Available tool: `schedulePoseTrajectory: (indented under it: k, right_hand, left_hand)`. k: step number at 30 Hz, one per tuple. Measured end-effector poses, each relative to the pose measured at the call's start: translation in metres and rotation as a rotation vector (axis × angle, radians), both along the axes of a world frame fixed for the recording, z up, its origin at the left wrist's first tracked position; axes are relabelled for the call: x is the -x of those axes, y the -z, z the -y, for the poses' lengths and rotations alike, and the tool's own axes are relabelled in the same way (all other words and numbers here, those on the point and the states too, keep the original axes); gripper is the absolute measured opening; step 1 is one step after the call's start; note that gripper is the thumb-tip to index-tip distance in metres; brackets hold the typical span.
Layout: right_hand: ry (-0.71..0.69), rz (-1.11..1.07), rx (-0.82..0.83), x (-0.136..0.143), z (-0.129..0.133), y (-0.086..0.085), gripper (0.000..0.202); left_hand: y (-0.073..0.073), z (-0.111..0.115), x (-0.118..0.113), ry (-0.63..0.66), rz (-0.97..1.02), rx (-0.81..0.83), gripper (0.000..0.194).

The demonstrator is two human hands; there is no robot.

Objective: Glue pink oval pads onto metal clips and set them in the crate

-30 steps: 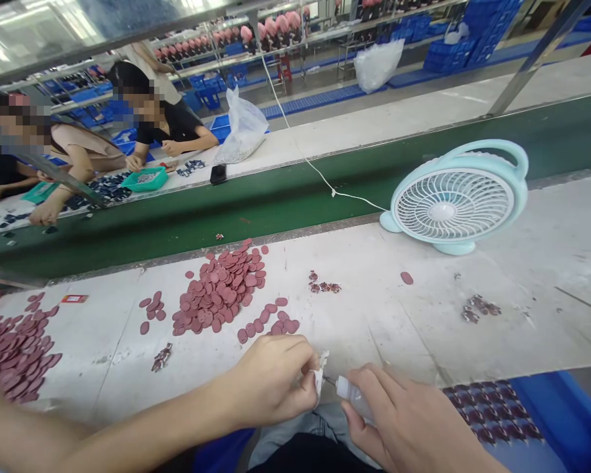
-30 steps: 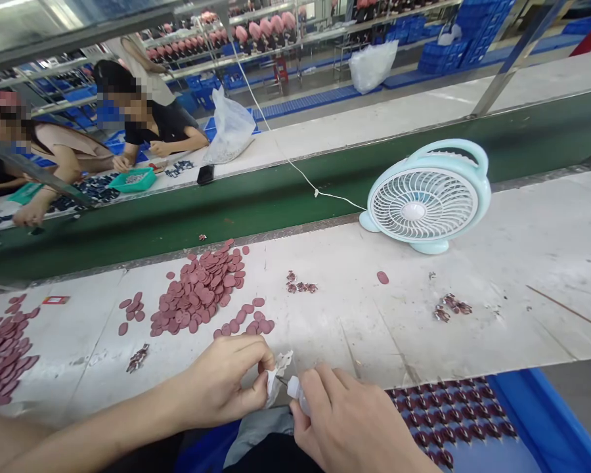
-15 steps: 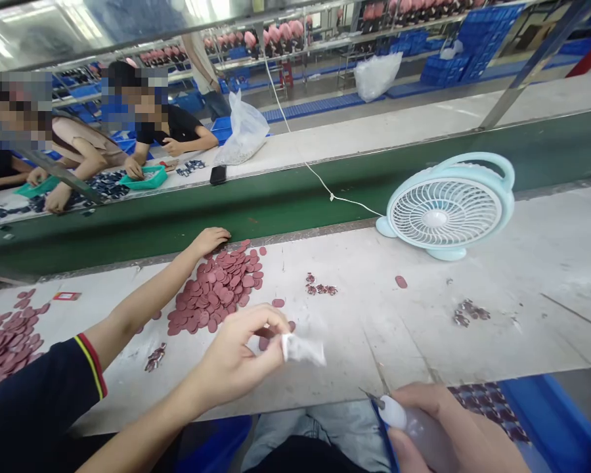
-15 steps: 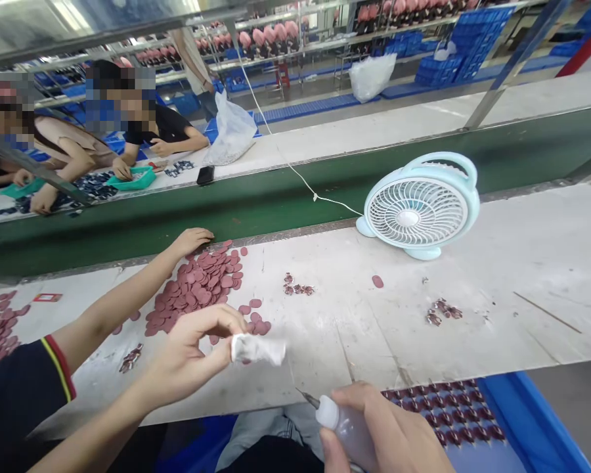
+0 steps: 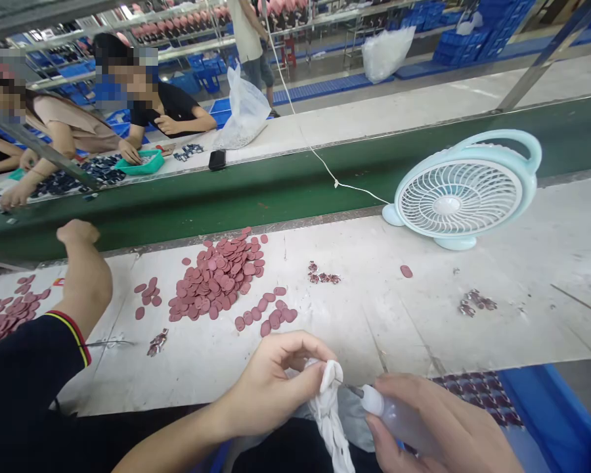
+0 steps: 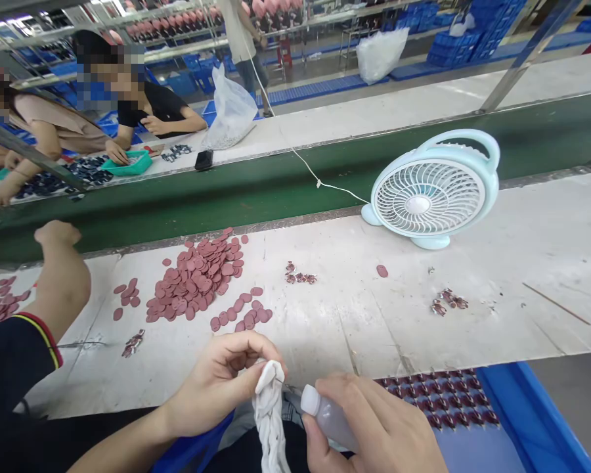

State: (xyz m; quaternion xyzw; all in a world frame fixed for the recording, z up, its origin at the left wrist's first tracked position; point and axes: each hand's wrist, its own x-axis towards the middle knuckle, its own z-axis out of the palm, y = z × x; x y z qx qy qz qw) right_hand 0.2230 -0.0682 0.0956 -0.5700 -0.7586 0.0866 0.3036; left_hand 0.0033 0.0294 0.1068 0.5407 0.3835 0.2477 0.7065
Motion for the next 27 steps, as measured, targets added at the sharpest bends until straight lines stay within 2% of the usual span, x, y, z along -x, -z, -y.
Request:
schedulePoseTrajectory:
  k: [4, 10, 14, 18, 23, 27]
  right_hand:
    - [-0.005, 0.04, -0.02, -0.001, -0.003, -0.003, 0.021]
    - [-0.081, 0.181, -0.024, -0.005, -0.004, -0.008, 0.015]
    - [-0.159, 0.313, -0.106, -0.007, -0.005, -0.013, 0.015]
    - [-0.23, 0.397, -0.184, -0.015, -0.004, -0.016, 0.019]
    - [-0.309, 0.511, -0.232, -0.03, 0.002, -0.019, 0.029]
    - [-0.299, 0.524, -0.306, -0.036, 0.011, -0.017, 0.033]
  left_hand:
    - [-0.007, 0.0, 0.003, 0.073, -0.065, -0.111, 0.02]
    - [-0.013, -0.008, 0.003, 0.249, -0.239, -0.47, 0.011]
    - [-0.014, -0.012, -0.001, 0.358, -0.351, -0.688, 0.011]
    - [-0.013, -0.013, -0.005, 0.445, -0.433, -0.696, 0.01]
    - [-0.016, -0.008, -0.011, 0.499, -0.443, -0.645, 0.01]
    - [-0.015, -0.005, -0.019, 0.568, -0.507, -0.68, 0.008]
